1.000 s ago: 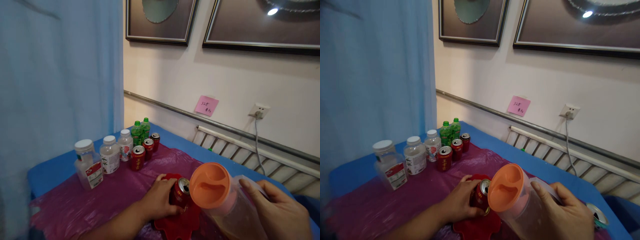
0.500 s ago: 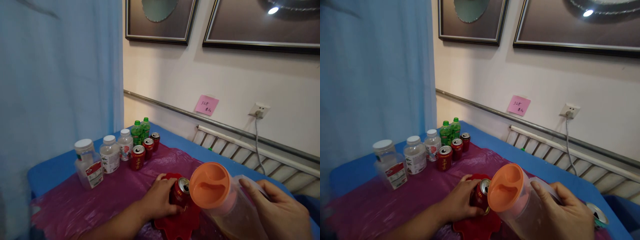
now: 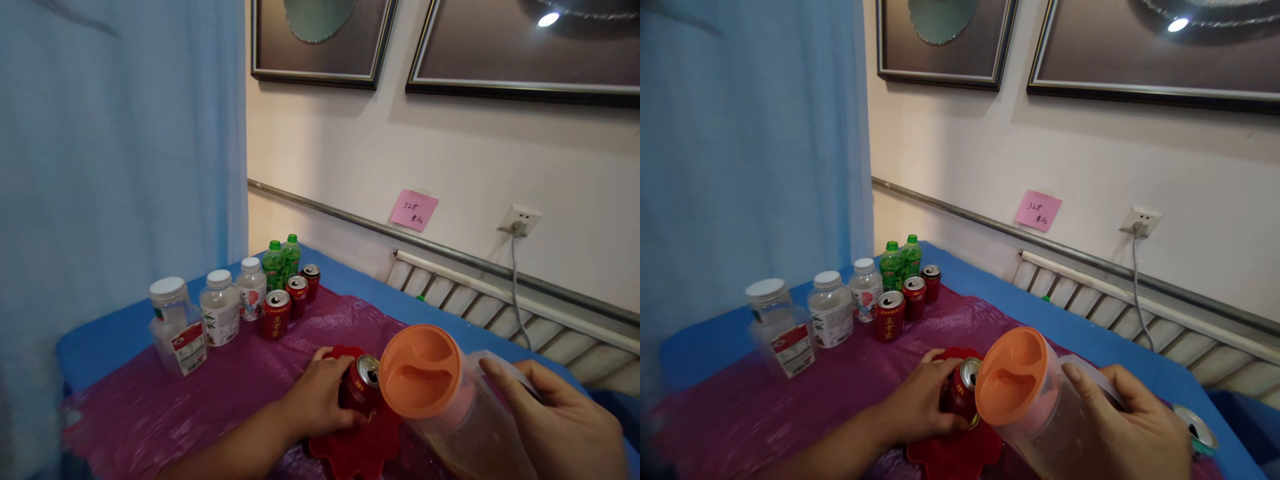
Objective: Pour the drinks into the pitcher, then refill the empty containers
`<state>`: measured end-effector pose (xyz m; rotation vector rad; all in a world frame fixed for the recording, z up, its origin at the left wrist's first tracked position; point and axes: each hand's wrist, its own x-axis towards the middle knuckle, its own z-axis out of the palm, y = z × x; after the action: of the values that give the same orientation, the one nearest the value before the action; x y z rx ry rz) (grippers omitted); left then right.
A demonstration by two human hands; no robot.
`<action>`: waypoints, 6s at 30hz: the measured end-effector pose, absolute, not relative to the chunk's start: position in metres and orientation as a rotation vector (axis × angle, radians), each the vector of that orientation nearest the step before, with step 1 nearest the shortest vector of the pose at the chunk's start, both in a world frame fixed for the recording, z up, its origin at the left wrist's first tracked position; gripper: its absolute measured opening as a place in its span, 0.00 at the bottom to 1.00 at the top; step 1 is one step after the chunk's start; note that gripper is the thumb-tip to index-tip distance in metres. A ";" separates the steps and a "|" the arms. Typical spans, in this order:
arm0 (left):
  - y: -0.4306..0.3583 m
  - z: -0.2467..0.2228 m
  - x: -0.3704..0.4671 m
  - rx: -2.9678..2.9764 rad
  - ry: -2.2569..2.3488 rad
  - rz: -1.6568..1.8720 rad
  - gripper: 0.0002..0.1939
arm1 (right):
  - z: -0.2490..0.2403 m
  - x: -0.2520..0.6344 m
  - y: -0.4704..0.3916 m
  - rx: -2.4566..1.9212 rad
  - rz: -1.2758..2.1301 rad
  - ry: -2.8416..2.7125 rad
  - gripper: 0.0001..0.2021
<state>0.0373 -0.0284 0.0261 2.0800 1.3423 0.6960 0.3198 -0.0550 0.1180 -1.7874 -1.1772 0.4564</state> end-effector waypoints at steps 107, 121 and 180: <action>-0.031 0.032 0.038 2.074 1.316 0.696 0.33 | 0.109 0.328 -0.052 -1.703 0.480 -1.172 0.25; -0.029 0.030 0.037 2.128 1.339 0.669 0.35 | 0.086 0.342 -0.019 -1.469 0.506 -1.123 0.27; -0.004 0.017 0.032 2.278 1.206 0.856 0.30 | 0.017 0.197 -0.070 -1.473 0.533 -1.304 0.34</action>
<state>0.0318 -0.0043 0.0172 2.2776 1.2058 0.8562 0.1972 -0.0701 0.0173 -1.4725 -1.3038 0.5326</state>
